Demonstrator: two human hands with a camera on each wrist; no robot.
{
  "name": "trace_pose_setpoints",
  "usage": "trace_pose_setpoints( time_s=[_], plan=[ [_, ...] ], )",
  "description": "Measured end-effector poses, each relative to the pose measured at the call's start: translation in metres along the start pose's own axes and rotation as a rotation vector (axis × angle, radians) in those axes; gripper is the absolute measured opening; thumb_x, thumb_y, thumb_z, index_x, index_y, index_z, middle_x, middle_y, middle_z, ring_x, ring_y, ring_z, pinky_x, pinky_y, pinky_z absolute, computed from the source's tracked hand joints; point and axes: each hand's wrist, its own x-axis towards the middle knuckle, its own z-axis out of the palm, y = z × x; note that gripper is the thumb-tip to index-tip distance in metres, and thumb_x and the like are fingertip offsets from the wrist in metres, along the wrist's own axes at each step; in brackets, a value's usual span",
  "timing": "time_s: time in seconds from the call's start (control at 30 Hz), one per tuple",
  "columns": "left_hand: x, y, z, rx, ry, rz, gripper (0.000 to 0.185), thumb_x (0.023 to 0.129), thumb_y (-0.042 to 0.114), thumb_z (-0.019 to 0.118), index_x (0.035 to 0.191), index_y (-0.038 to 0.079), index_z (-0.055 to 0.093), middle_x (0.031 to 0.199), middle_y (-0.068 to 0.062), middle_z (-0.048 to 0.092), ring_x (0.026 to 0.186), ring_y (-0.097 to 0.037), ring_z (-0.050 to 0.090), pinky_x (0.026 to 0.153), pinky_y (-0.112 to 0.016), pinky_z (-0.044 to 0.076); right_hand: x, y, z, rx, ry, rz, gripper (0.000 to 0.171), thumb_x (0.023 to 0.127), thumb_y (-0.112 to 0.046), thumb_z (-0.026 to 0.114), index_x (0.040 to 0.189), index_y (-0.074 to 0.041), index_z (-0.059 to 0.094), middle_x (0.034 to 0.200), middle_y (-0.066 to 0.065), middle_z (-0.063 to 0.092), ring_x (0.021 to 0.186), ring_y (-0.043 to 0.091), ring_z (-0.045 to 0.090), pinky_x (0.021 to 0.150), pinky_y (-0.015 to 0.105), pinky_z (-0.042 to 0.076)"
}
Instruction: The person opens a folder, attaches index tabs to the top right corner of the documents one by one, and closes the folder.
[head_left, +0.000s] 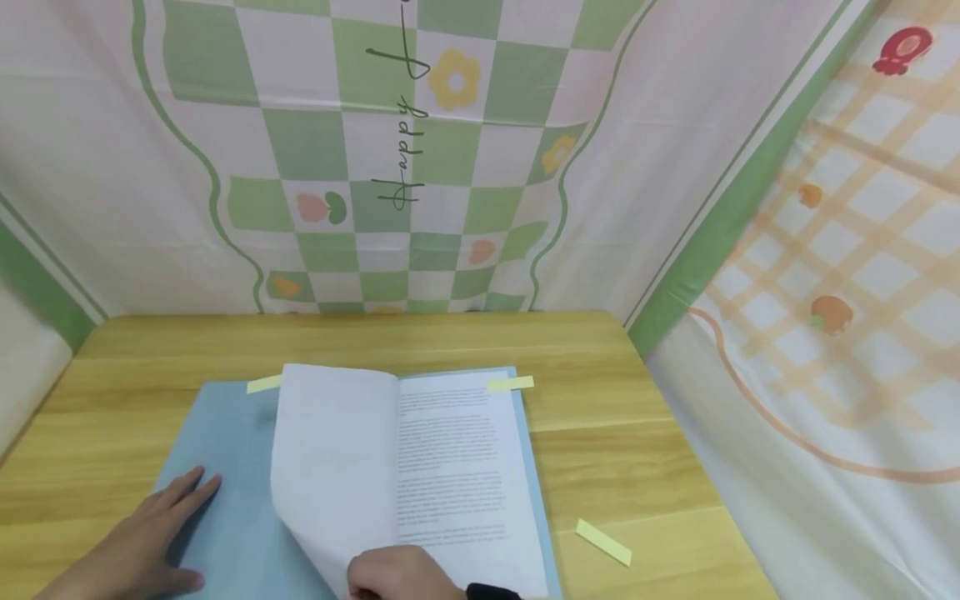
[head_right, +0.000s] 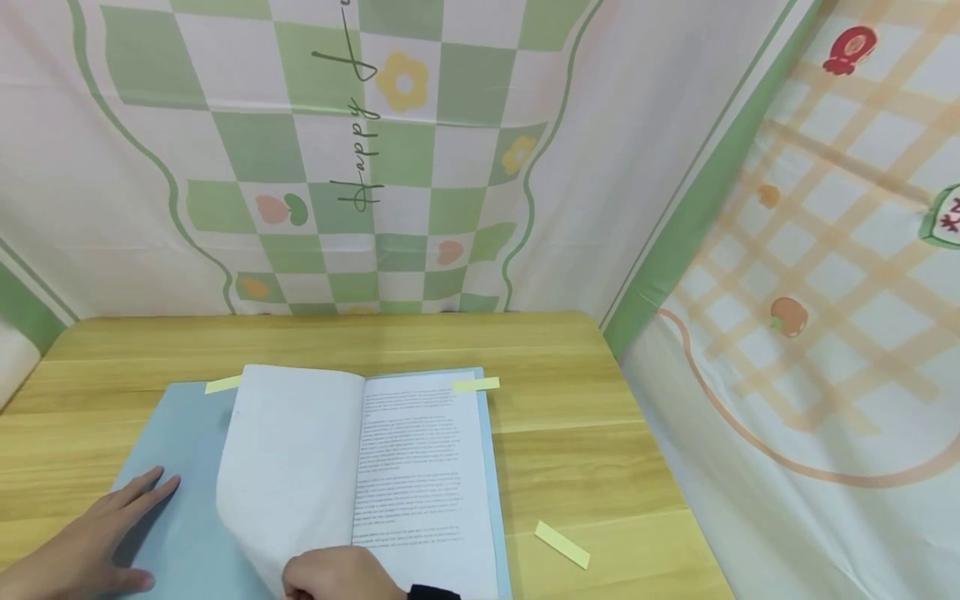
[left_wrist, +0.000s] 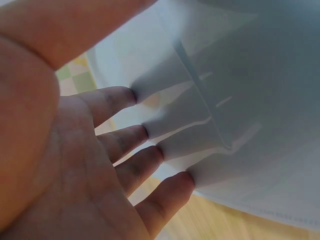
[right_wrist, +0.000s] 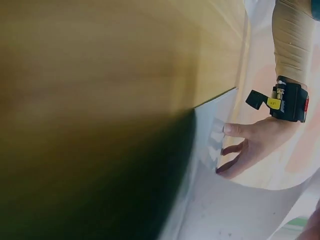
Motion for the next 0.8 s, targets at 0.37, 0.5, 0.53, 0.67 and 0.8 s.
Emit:
trace_pose_setpoints(
  time_s=[0.37,0.5,0.53,0.67,0.8],
  plan=[
    [0.002,-0.002,-0.001,-0.018,-0.045,-0.012,0.128,0.05,0.059,0.093,0.152,0.001,0.041,0.154,-0.036,0.027,0.135,-0.062,0.03,0.1,-0.075,0.033,-0.037,0.026,-0.02,-0.055,0.178,-0.15,0.03,0.098,-0.013,0.062,0.07,-0.019,0.052,0.06,-0.013,0.044,0.061,-0.017,0.031,0.047,0.004,0.032],
    [0.0,-0.003,-0.004,-0.025,-0.033,0.02,0.127,0.052,0.059,0.092,0.152,0.0,0.041,0.154,-0.036,0.028,0.134,-0.062,0.031,0.1,-0.075,0.034,-0.047,0.032,-0.028,-0.076,0.24,-0.204,0.027,0.097,-0.01,0.063,0.073,-0.02,0.053,0.062,-0.012,0.047,0.062,-0.015,0.035,0.049,0.004,0.034],
    [0.0,-0.003,-0.004,-0.027,-0.032,0.026,0.127,0.052,0.059,0.092,0.152,0.0,0.041,0.154,-0.037,0.028,0.134,-0.062,0.031,0.1,-0.075,0.034,-0.049,0.032,-0.03,-0.075,0.248,-0.207,0.026,0.097,-0.009,0.062,0.075,-0.02,0.054,0.063,-0.012,0.049,0.062,-0.015,0.037,0.05,0.004,0.036],
    [-0.001,-0.003,-0.005,-0.036,-0.033,0.04,0.127,0.053,0.059,0.091,0.153,-0.001,0.04,0.155,-0.037,0.027,0.134,-0.063,0.031,0.099,-0.074,0.035,-0.054,0.031,-0.042,-0.033,0.238,-0.191,0.012,0.097,-0.007,0.062,0.093,-0.017,0.068,0.073,-0.009,0.061,0.068,-0.012,0.047,0.056,0.005,0.043],
    [-0.002,-0.005,-0.003,-0.041,-0.032,0.052,0.126,0.054,0.059,0.091,0.152,-0.001,0.04,0.154,-0.037,0.028,0.134,-0.063,0.031,0.098,-0.074,0.037,-0.057,0.028,-0.054,-0.004,0.21,-0.155,0.019,0.094,-0.007,0.063,0.109,-0.013,0.073,0.081,-0.007,0.067,0.073,-0.012,0.052,0.058,0.008,0.048]
  ],
)
